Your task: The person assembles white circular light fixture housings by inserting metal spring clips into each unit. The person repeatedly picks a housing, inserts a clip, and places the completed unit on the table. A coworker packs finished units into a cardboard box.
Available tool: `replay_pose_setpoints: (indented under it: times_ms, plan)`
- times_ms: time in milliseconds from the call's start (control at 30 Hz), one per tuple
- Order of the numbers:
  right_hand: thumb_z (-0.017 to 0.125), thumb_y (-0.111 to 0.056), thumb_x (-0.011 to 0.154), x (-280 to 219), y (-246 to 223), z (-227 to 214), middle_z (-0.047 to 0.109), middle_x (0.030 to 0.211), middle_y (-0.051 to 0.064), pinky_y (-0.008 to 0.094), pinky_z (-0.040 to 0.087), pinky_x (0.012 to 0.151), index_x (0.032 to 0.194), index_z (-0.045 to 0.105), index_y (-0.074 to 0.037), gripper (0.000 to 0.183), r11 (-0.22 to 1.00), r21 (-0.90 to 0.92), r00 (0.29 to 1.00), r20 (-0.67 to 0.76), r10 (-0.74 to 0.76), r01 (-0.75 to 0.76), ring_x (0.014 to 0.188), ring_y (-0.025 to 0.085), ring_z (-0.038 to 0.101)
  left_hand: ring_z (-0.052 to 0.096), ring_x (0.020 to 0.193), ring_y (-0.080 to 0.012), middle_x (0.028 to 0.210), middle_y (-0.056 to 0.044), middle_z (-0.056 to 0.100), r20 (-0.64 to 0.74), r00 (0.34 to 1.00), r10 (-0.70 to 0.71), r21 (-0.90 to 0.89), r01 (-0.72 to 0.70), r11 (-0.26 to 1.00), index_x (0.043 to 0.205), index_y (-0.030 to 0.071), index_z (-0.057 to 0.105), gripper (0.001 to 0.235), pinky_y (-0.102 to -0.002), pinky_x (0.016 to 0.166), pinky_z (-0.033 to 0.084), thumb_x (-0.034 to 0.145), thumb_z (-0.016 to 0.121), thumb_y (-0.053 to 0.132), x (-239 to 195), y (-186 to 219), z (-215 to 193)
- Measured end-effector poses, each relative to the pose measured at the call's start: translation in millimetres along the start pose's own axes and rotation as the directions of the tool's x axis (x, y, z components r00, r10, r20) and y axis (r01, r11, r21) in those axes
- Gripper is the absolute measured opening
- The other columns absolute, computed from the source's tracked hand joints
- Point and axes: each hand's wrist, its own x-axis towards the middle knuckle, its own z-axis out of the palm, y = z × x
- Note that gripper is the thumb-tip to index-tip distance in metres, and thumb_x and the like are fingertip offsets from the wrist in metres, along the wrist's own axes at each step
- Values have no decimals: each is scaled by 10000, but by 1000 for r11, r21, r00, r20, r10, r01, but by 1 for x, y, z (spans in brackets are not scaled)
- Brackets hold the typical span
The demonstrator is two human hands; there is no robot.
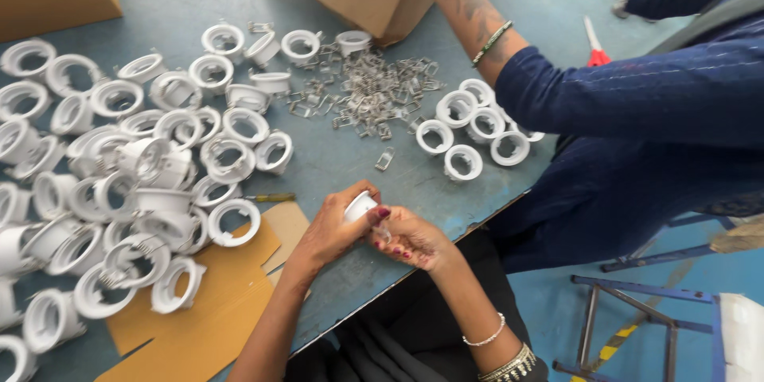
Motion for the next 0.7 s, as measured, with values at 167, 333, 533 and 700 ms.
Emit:
replay_pose_setpoints:
  times_ms: [167, 333, 533, 700]
  plan:
    - [682, -101, 959, 0, 2, -6, 704, 865, 204, 171, 458, 436, 1110, 609, 48, 224, 994, -92, 998, 6, -58, 58, 529, 85, 601, 626, 607, -147, 669, -71, 678, -4, 994, -114, 46, 114, 992, 945, 85, 653, 461, -323, 585, 504, 802, 725, 516, 0, 6, 2]
    - [678, -91, 984, 0, 0, -9, 711, 902, 219, 181, 486, 501, 1102, 607, 72, 214, 992, -92, 995, 64, -80, 85, 563, 87, 607, 644, 622, -147, 683, -65, 695, -40, 990, -138, 18, 139, 990, 940, 85, 661, 408, -317, 601, 511, 803, 718, 466, 2, 6, 7]
    - [662, -144, 1029, 3, -2, 0, 719, 919, 178, 176, 494, 509, 1108, 615, 67, 230, 992, -92, 996, 13, -91, 91, 608, 89, 628, 633, 574, -132, 643, -60, 673, -50, 980, -195, -73, 191, 979, 948, 78, 657, 372, -294, 567, 495, 817, 716, 421, 3, -1, 9]
    - [666, -160, 1036, -3, -6, 7, 718, 911, 146, 167, 504, 518, 1147, 611, 61, 254, 988, -66, 990, 23, -139, 140, 618, 80, 646, 609, 601, -100, 662, -36, 674, -116, 983, -140, -81, 131, 988, 966, 81, 663, 363, -270, 553, 486, 831, 731, 411, 5, -8, 16]
